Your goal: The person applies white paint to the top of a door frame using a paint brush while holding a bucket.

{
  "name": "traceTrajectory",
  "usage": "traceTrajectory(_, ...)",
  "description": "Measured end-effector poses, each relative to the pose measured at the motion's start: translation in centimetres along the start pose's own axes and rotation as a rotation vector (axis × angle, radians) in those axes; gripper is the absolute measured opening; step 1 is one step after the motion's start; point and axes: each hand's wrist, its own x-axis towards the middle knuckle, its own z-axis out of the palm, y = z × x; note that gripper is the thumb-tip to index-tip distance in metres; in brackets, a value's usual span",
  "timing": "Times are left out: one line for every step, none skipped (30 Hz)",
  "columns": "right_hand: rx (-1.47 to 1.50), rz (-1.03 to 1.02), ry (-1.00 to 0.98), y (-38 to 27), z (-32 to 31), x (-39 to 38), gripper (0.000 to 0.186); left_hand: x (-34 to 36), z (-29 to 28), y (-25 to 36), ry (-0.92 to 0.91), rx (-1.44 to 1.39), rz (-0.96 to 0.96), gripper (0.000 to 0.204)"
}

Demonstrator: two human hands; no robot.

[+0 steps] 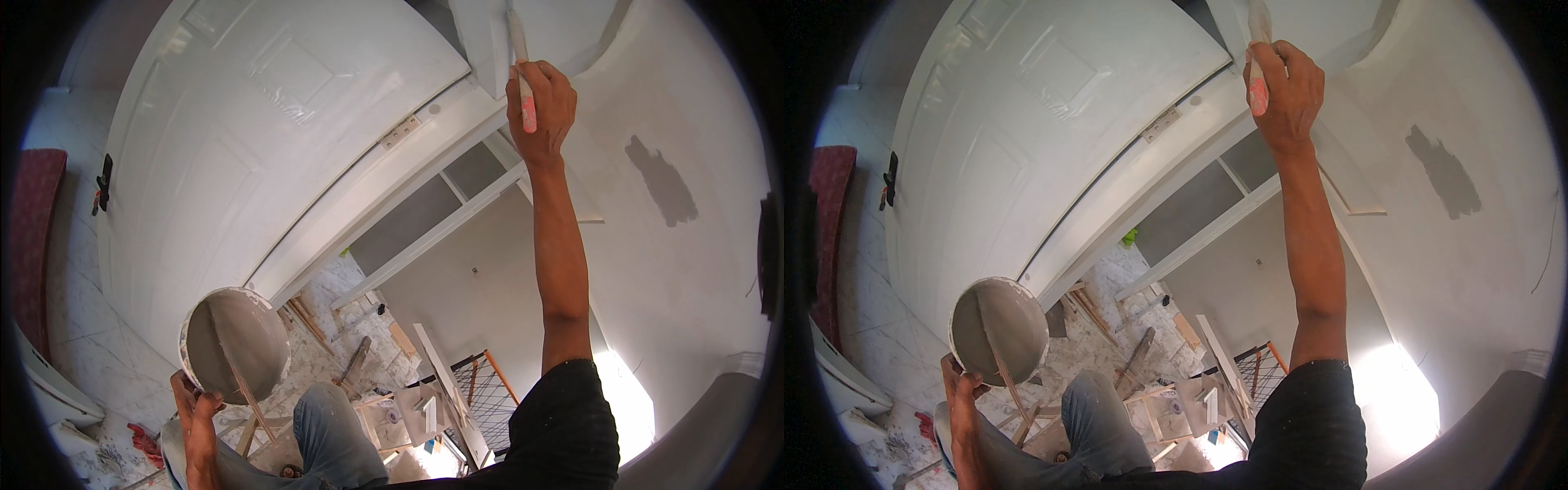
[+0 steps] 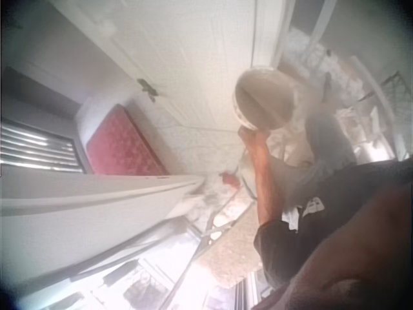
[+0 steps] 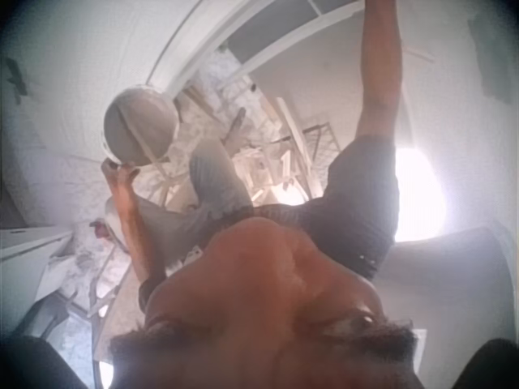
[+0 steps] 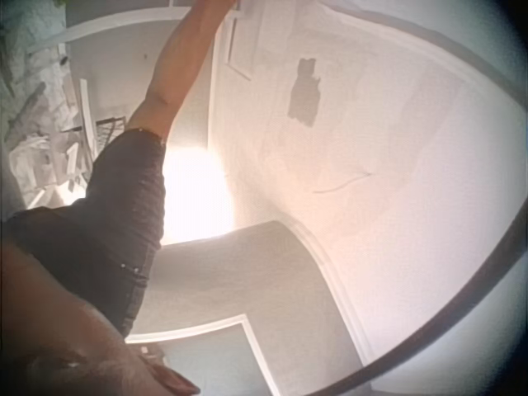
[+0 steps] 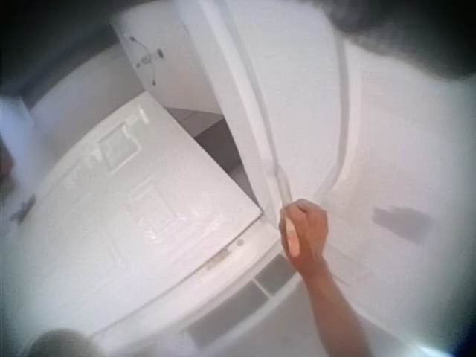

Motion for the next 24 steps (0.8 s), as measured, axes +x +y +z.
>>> traceTrajectory(-0.004, 0.007, 0.006, 0.1, 0.2, -0.1, 0.035, 0.0, -0.1, -0.1, 0.002, 0.000, -0.001, 0.070)
traceTrajectory(-0.008, 0.014, 0.013, 0.2, 0.4, -0.3, 0.038, 0.0, -0.1, 0.0, -0.003, 0.003, -0.001, 0.071)
traceTrajectory(-0.013, 0.021, 0.019, 0.3, 0.7, -0.5, 0.042, 0.0, 0.0, 0.2, -0.010, 0.006, -0.001, 0.071)
traceTrajectory(-0.019, 0.031, 0.018, 0.5, 0.8, -0.7, 0.041, 0.1, 0.1, 0.2, -0.017, 0.009, -0.001, 0.071)
traceTrajectory(-0.025, 0.041, 0.017, 0.6, 0.9, -1.0, 0.041, 0.2, 0.2, 0.2, -0.008, 0.007, -0.001, 0.071)
traceTrajectory(-0.030, 0.053, 0.015, 0.7, 1.0, -1.2, 0.041, 0.2, 0.2, 0.1, 0.002, 0.007, -0.002, 0.071)
traceTrajectory(-0.028, 0.049, 0.011, 0.7, 1.0, -1.3, 0.041, 0.1, 0.2, 0.0, 0.012, 0.008, -0.003, 0.071)
traceTrajectory(-0.026, 0.045, 0.006, 0.7, 1.0, -1.4, 0.041, 0.1, 0.2, 0.0, 0.011, 0.008, -0.002, 0.071)
traceTrajectory(-0.026, 0.041, 0.003, 0.7, 1.0, -1.5, 0.041, 0.1, 0.2, 0.0, 0.010, 0.008, 0.001, 0.072)
traceTrajectory(-0.033, 0.040, -0.004, 0.8, 1.0, -1.6, 0.041, 0.1, 0.2, 0.0, 0.009, 0.008, 0.003, 0.072)
traceTrajectory(-0.041, 0.039, -0.010, 0.9, 1.0, -1.7, 0.042, 0.2, 0.2, -0.1, 0.003, 0.008, 0.002, 0.073)
traceTrajectory(-0.048, 0.039, -0.016, 0.9, 1.0, -1.8, 0.042, 0.2, 0.1, -0.2, -0.002, 0.008, 0.002, 0.073)
traceTrajectory(-0.049, 0.043, -0.021, 0.9, 1.0, -1.9, 0.042, 0.2, 0.0, -0.2, -0.007, 0.009, 0.001, 0.074)
traceTrajectory(-0.050, 0.048, -0.026, 0.9, 0.9, -1.9, 0.042, 0.2, 0.1, -0.2, -0.005, 0.009, 0.000, 0.074)
traceTrajectory(-0.049, 0.053, -0.031, 0.8, 0.9, -2.0, 0.042, 0.1, 0.1, -0.2, -0.002, 0.010, -0.001, 0.074)
traceTrajectory(-0.052, 0.057, -0.039, 0.8, 0.9, -2.1, 0.041, 0.1, 0.0, -0.2, 0.001, 0.011, -0.002, 0.075)
traceTrajectory(-0.055, 0.061, -0.047, 0.7, 0.8, -2.2, 0.041, 0.0, 0.1, -0.2, 0.010, 0.008, -0.001, 0.074)
traceTrajectory(-0.059, 0.063, -0.055, 0.7, 0.8, -2.3, 0.040, 0.1, 0.2, -0.3, 0.017, 0.004, 0.001, 0.074)
traceTrajectory(-0.063, 0.066, -0.061, 0.7, 0.8, -2.4, 0.040, 0.2, 0.3, -0.3, 0.025, -0.001, 0.003, 0.074)
traceTrajectory(-0.066, 0.069, -0.066, 0.6, 0.7, -2.5, 0.040, 0.3, 0.3, -0.3, 0.012, 0.003, 0.004, 0.074)
traceTrajectory(-0.070, 0.072, -0.073, 0.6, 0.6, -2.5, 0.040, 0.3, 0.3, -0.3, -0.002, 0.007, 0.005, 0.074)
traceTrajectory(-0.070, 0.077, -0.083, 0.6, 0.5, -2.6, 0.041, 0.3, 0.2, -0.2, -0.016, 0.011, 0.006, 0.073)
traceTrajectory(-0.070, 0.082, -0.094, 0.5, 0.4, -2.6, 0.041, 0.3, 0.3, -0.2, -0.013, 0.009, 0.006, 0.073)
traceTrajectory(-0.069, 0.088, -0.103, 0.5, 0.4, -2.7, 0.041, 0.3, 0.4, -0.2, -0.010, 0.008, 0.007, 0.073)
